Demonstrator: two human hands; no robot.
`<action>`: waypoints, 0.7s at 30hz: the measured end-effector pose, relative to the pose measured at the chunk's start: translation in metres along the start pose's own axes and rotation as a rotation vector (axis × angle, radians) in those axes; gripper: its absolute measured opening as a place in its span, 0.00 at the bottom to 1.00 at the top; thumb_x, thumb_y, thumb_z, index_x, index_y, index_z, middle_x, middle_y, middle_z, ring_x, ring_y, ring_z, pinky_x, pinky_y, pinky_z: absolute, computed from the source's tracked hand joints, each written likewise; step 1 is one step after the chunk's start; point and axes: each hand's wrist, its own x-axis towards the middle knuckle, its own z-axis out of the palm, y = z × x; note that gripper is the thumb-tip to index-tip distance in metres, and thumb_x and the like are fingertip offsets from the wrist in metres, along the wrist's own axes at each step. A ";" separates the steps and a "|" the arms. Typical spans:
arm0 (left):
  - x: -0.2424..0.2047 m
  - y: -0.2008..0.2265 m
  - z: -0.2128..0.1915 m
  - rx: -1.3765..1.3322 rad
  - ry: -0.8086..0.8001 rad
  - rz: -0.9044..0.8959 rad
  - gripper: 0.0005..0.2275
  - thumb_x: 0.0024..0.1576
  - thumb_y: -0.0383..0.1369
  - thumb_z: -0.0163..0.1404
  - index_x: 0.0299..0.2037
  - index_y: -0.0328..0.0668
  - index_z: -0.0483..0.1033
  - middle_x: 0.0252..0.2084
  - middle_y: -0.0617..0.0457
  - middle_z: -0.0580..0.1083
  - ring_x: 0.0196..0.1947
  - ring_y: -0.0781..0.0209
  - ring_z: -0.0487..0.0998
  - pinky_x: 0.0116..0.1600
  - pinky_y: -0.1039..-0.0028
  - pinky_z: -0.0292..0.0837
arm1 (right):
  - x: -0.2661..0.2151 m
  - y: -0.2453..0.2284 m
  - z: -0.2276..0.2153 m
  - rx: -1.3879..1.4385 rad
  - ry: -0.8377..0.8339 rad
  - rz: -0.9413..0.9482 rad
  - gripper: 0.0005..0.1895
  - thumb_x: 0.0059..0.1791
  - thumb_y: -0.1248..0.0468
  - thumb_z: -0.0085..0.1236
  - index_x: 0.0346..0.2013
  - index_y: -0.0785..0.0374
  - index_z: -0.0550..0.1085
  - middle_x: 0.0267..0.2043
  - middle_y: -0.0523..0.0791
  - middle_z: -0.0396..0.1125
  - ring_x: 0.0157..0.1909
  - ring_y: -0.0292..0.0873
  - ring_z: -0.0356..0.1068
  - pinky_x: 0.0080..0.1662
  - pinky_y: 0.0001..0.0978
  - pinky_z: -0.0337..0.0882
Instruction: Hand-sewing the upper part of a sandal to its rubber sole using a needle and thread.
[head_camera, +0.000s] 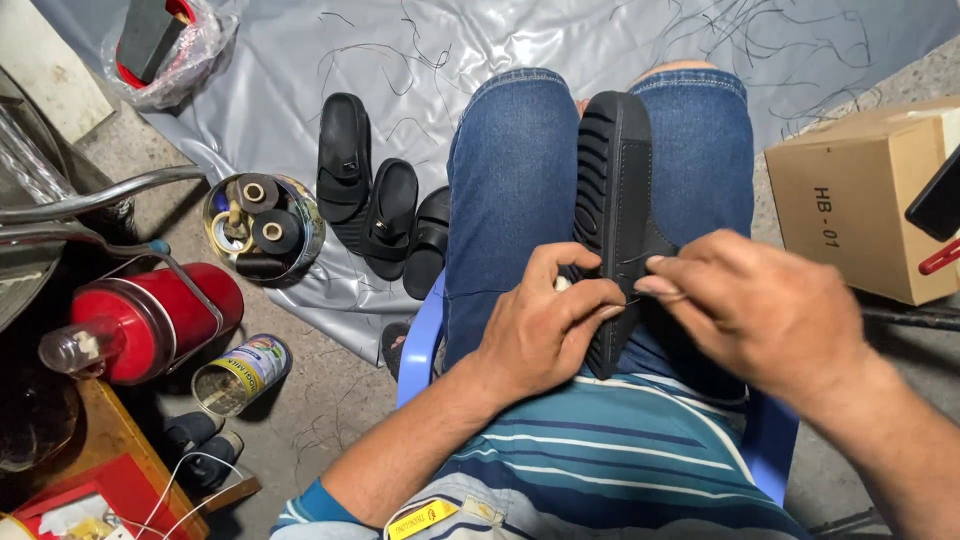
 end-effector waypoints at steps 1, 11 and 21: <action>-0.002 -0.001 0.001 0.044 0.011 -0.001 0.04 0.55 0.33 0.45 0.38 0.52 0.71 0.46 0.47 0.62 0.40 0.56 0.72 0.31 0.66 0.74 | 0.000 -0.007 -0.001 -0.034 -0.039 0.010 0.09 0.47 0.51 0.53 0.36 0.48 0.75 0.30 0.35 0.65 0.25 0.37 0.65 0.20 0.29 0.62; -0.005 -0.006 0.001 0.077 0.051 0.039 0.02 0.56 0.33 0.46 0.36 0.53 0.71 0.48 0.47 0.62 0.29 0.61 0.70 0.23 0.72 0.72 | -0.004 0.047 -0.014 1.734 -0.254 0.710 0.15 0.37 0.70 0.41 0.08 0.59 0.50 0.09 0.38 0.37 0.10 0.33 0.34 0.14 0.28 0.33; -0.001 0.002 -0.026 -0.007 -0.103 -0.075 0.12 0.56 0.37 0.42 0.49 0.51 0.64 0.53 0.48 0.63 0.49 0.56 0.71 0.46 0.67 0.72 | -0.023 0.048 0.000 0.276 0.053 0.088 0.29 0.40 0.61 0.62 0.54 0.68 0.69 0.56 0.59 0.60 0.57 0.57 0.61 0.59 0.44 0.62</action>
